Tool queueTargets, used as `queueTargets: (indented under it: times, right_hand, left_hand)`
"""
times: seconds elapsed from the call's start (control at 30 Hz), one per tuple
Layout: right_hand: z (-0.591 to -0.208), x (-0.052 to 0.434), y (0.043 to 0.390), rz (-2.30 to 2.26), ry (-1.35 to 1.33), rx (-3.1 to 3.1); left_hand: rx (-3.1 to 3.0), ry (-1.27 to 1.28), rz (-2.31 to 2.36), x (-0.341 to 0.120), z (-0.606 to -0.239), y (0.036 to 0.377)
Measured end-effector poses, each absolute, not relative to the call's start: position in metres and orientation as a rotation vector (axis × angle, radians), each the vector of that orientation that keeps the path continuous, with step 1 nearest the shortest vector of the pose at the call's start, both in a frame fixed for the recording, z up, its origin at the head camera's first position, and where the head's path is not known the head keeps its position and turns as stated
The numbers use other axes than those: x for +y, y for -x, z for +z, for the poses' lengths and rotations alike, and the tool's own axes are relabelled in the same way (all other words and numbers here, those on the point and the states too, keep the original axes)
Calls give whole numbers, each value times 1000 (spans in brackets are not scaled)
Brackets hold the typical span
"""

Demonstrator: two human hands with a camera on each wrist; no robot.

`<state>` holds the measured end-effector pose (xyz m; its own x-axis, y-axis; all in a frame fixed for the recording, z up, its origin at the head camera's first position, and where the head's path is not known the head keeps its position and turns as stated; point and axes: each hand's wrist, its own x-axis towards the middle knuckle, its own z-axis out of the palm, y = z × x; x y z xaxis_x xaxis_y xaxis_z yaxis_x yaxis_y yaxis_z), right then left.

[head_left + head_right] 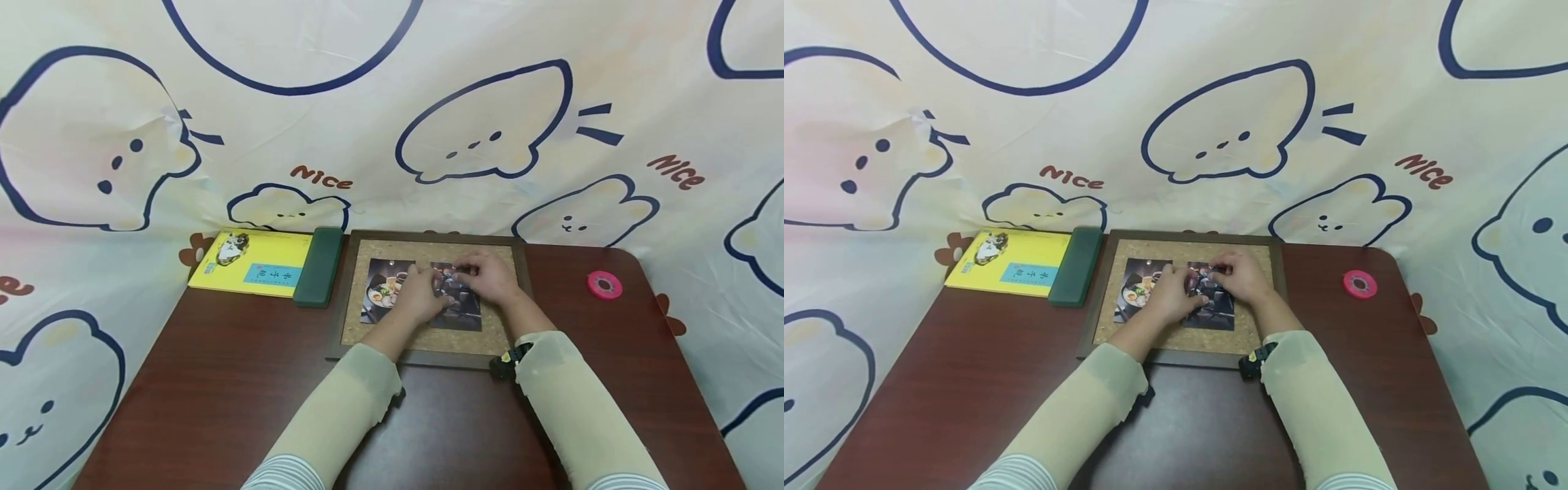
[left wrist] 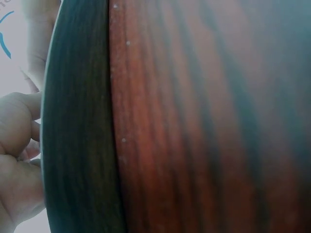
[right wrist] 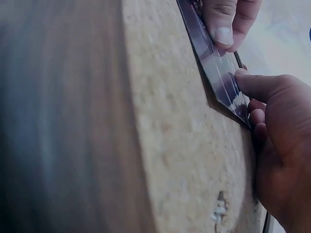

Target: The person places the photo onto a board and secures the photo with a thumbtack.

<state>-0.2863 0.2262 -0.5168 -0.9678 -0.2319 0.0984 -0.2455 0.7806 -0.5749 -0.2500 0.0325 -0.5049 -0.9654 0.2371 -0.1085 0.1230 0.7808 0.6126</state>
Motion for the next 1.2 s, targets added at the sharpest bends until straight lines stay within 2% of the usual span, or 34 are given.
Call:
queueTargets:
  times: [0.6, 1.2]
  right_hand:
    - [-508, 220, 293, 906, -431, -3024]
    - [-501, 222, 262, 1144, -243, -2890]
  left_hand:
    - [2799, -303, 928, 31, -506, 255]
    - [2782, -370, 1085, 15, -491, 247]
